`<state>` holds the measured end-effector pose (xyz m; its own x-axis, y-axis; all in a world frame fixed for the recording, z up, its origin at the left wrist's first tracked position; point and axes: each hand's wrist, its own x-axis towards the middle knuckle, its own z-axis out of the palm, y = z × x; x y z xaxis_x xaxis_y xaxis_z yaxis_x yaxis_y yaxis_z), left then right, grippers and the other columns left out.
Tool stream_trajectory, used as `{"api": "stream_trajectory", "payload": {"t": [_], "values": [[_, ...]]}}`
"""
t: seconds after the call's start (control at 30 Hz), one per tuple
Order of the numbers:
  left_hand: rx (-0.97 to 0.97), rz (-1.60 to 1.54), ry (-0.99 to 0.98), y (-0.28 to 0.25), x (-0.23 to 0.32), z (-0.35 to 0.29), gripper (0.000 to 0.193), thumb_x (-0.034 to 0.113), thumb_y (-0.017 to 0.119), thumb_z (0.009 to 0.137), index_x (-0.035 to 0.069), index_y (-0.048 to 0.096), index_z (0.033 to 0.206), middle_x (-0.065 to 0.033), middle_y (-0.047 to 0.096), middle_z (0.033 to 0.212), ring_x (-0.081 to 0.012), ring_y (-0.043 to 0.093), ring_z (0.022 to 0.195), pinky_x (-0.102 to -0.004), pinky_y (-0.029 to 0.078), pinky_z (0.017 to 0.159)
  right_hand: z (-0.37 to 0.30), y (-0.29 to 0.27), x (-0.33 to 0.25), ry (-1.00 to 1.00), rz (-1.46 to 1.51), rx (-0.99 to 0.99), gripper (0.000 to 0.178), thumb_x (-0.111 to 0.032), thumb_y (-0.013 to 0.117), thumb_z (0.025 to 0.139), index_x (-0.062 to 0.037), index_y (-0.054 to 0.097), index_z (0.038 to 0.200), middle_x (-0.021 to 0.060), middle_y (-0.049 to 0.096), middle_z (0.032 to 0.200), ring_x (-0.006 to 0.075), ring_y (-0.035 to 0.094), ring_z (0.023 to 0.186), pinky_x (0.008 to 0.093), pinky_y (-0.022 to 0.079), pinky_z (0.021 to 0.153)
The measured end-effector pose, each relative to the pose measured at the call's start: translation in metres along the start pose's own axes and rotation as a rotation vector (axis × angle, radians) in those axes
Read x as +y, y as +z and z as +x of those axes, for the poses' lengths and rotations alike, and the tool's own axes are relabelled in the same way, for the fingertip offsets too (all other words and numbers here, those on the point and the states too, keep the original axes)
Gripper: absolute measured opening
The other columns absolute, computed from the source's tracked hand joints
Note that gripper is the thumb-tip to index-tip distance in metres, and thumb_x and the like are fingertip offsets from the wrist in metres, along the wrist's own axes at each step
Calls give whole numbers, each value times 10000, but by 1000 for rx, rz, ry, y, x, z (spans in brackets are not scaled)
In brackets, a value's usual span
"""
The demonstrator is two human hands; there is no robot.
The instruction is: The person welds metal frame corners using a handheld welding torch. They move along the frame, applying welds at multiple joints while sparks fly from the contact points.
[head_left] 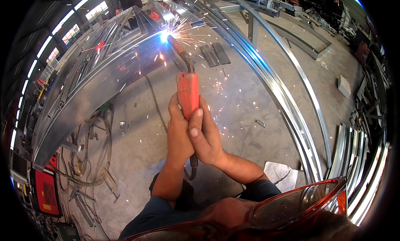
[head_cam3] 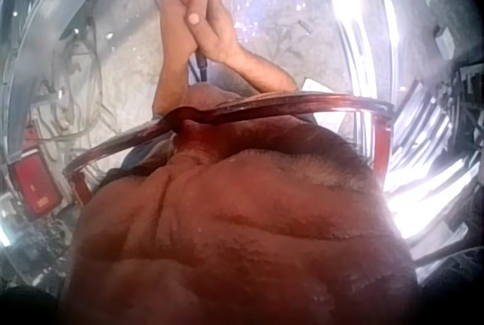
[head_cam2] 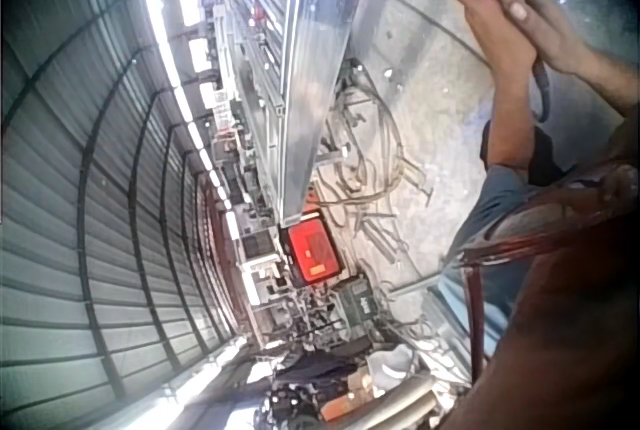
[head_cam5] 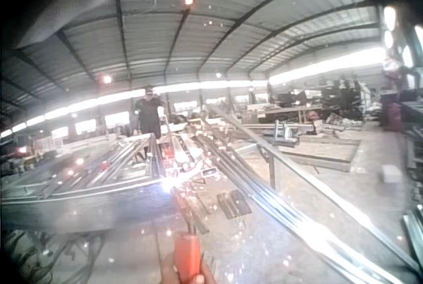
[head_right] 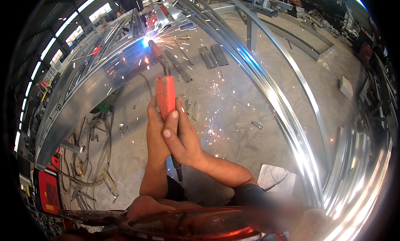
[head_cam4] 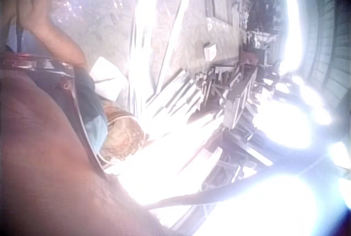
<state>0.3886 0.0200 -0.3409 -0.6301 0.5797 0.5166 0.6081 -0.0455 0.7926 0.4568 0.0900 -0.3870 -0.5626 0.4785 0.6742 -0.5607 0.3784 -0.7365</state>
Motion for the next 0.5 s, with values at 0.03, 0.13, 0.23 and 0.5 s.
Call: {"api": "stream_trajectory", "payload": {"t": [0.03,0.13,0.23,0.5], "values": [[-4,-10,-14,0,1,0,631,322,608,1075,-44,365,1528,-213,612,1366,-276,644,1164,-399,519,981,0,0,0,1,4,2,841,-287,549,1049,196,122,1589,413,359,1575,497,413,1479,469,356,1201],[-8,18,64,-4,-8,2,634,326,611,1073,-42,366,1529,-210,620,1356,-275,651,1150,-400,522,976,2,2,-3,6,34,2,835,-276,550,1045,198,127,1587,415,374,1564,498,428,1468,469,361,1197],[0,8,18,3,-6,2,638,332,612,1071,-38,366,1530,-214,630,1345,-285,660,1145,-399,524,978,0,-2,-1,20,2,12,828,-264,550,1042,200,133,1585,418,381,1556,495,440,1459,467,364,1196],[-5,24,-28,0,1,-3,651,351,614,1068,-36,365,1527,-233,647,1321,-307,678,1144,-402,533,970,-2,2,-1,1,59,25,823,-268,544,1042,204,140,1581,422,367,1561,495,425,1468,468,352,1205]]}}
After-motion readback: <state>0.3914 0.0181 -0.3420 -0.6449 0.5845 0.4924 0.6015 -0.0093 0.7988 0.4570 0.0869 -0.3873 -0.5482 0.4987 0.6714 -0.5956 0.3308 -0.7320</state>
